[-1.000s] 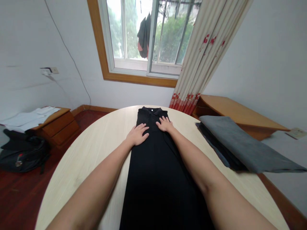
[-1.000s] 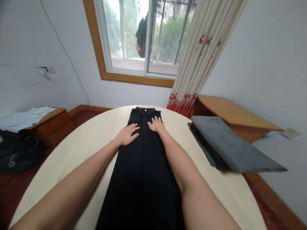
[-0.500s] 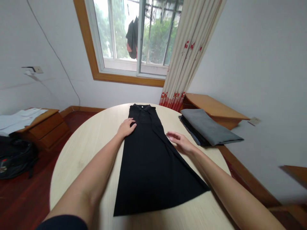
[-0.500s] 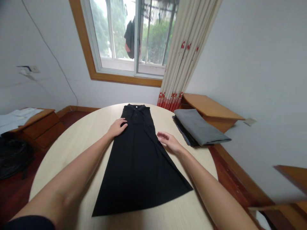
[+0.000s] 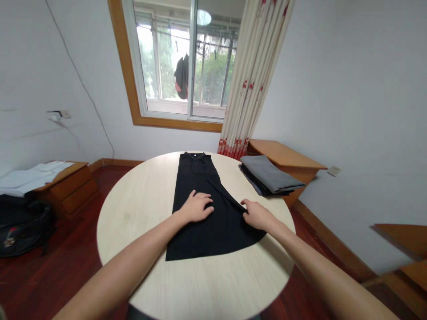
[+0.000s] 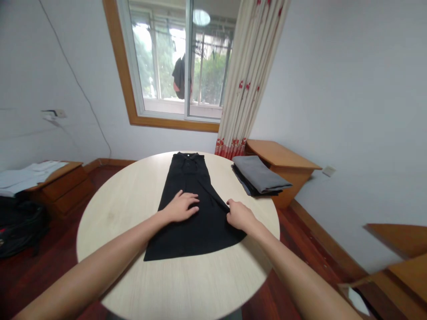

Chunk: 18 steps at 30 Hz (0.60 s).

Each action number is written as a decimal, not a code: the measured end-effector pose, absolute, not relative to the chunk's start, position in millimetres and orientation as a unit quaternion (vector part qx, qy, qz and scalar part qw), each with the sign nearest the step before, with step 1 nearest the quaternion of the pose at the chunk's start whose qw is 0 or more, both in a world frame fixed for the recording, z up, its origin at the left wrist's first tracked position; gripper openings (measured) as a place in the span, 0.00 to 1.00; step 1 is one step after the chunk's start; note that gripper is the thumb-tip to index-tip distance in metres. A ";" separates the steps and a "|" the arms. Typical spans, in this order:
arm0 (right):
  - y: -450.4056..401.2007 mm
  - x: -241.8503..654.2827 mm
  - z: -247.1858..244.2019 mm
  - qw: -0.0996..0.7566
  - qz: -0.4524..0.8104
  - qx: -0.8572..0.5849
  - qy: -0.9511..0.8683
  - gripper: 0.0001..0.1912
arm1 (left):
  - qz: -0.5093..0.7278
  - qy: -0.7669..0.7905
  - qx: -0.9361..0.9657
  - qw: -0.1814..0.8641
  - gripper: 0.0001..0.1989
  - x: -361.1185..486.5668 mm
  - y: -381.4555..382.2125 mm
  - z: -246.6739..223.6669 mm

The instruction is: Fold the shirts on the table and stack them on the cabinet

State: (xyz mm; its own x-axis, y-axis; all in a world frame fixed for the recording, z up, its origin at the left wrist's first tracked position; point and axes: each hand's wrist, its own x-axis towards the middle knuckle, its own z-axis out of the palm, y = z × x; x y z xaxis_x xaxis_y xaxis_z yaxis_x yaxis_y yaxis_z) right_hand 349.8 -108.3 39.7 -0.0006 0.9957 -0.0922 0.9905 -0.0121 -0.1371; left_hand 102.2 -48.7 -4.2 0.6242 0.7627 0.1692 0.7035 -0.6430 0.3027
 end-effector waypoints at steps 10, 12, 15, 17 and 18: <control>-128.5 329.3 78.0 0.027 0.056 -0.688 -0.723 0.19 | 0.040 0.279 0.943 0.176 0.30 182.6 -98.1 7.2; -131.7 325.4 78.9 0.027 0.061 -0.682 -0.728 0.18 | 0.039 0.241 0.950 0.195 0.28 172.0 -98.2 11.7; -136.6 318.2 76.4 0.025 0.072 -0.666 -0.742 0.17 | 0.058 0.220 0.950 0.212 0.19 143.4 -88.9 19.9; -139.8 312.1 73.4 0.024 0.077 -0.654 -0.752 0.18 | 0.102 0.271 0.935 0.207 0.15 124.8 -79.7 24.3; -141.2 308.7 71.9 0.023 0.079 -0.648 -0.757 0.18 | 0.131 0.308 0.920 0.205 0.15 117.8 -75.7 25.3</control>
State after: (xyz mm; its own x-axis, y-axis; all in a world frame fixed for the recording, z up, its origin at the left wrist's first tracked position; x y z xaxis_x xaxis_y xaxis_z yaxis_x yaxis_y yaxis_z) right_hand 308.7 -141.2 71.9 -0.1586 0.9851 -0.0673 0.9778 0.1472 -0.1494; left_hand 117.8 -75.7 25.3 0.7763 0.6198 0.1147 0.5120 -0.7262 0.4587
